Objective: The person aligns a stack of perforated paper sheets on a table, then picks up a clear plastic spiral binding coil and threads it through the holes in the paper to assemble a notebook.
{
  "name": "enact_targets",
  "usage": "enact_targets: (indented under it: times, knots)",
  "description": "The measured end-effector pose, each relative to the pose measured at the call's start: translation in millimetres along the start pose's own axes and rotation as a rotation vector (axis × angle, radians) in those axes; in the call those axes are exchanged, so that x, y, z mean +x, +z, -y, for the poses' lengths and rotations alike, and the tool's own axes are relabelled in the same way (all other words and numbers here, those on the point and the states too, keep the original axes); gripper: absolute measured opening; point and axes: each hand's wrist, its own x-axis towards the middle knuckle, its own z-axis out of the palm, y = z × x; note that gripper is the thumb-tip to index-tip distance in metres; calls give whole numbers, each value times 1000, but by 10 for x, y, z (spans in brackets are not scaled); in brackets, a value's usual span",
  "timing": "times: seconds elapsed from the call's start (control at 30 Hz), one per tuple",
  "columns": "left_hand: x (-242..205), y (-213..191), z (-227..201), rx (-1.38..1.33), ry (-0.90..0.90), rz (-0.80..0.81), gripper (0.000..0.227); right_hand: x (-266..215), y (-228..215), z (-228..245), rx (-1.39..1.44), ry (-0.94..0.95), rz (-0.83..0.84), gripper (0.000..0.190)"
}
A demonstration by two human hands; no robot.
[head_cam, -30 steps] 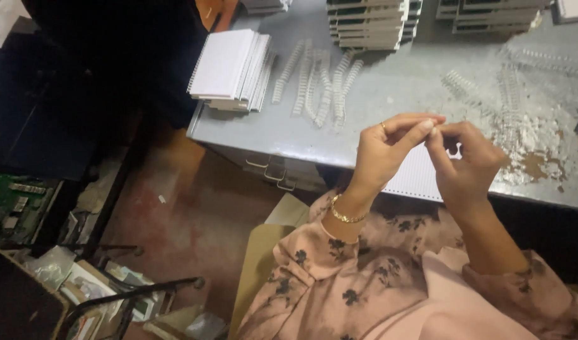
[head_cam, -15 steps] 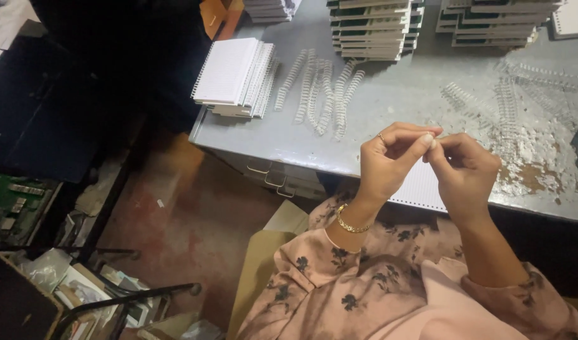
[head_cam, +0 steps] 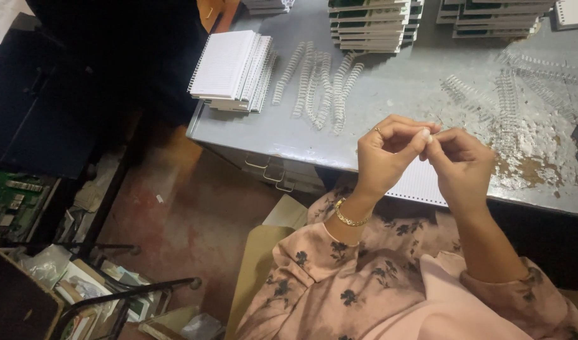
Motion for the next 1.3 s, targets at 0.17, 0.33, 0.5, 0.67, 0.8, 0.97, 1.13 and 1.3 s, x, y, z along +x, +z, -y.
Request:
enact_targets:
  times: [0.17, 0.33, 0.5, 0.67, 0.8, 0.97, 1.13, 1.3]
  knots:
    - [18, -46, 164, 3, -14, -20, 4, -13, 55, -26, 33, 49, -24, 23]
    - [37, -76, 232, 15, -32, -18, 3, -42, 66, -7, -25, 49, -57, 20]
    - [40, -89, 222, 92, -76, -20, 4, -67, 85, -25, -36, 96, -87, 23]
    - [39, -102, 306, 119, -126, -8, 5, -82, 65, 56, -122, 144, -96, 22]
    - [65, -138, 161, 5, -354, 35, 14, -86, 7, 148, -149, 193, -32, 19]
    - [71, -182, 91, -73, -438, 113, 22, -110, -3, 103, -111, 147, -17, 22]
    - [-17, -137, -25, -27, -369, 101, 20, -123, -6, 167, -106, 166, -27, 21]
    - [-68, -64, -153, 10, -343, 57, 18, -155, 4, 220, -168, -26, -58, 8]
